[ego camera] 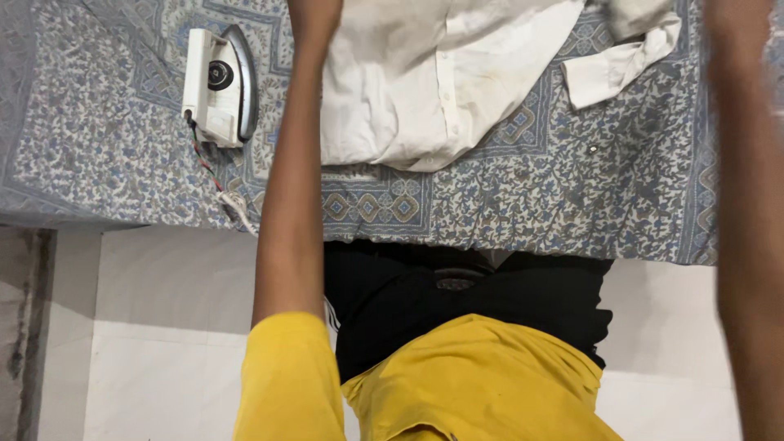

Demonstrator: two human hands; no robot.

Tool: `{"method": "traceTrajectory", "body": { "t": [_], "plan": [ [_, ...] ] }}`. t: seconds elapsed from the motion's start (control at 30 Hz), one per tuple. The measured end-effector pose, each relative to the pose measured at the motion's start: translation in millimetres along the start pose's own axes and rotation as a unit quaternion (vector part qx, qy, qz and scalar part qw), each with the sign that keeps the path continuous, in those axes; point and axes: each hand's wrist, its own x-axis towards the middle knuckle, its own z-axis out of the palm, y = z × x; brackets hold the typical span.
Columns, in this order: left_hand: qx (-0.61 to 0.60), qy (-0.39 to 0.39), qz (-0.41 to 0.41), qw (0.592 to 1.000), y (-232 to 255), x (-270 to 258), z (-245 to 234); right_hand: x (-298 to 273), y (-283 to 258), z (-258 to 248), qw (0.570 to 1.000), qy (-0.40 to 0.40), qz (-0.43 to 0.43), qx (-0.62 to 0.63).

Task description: The person lays a white shirt on a patterned cloth, smooths it out, and irons the front and sleeves using a white iron. The person adjusts the shirt and continues ironing different sections.

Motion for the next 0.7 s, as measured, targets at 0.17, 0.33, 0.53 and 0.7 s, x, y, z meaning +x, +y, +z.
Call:
{"method": "traceTrajectory", "body": {
  "t": [0.17,0.33,0.53,0.7],
  "plan": [
    [0.092,-0.14,-0.061,0.984,11.2,-102.1,-32.6,-50.7,90.9,6.8,0.896,-0.057,-0.004,-0.441],
    [0.175,-0.172,-0.114,0.963,31.5,-165.2,-84.9,-81.8,166.0,19.9,0.758,-0.112,-0.254,-0.591],
    [0.012,-0.175,-0.184,0.967,76.3,-168.0,-107.6,-91.6,176.5,83.0,0.769,-0.132,-0.219,-0.586],
    [-0.254,-0.16,-0.276,0.913,87.8,-173.8,-96.9,-98.9,188.2,104.7,0.911,-0.13,-0.217,-0.325]
  ]
}}
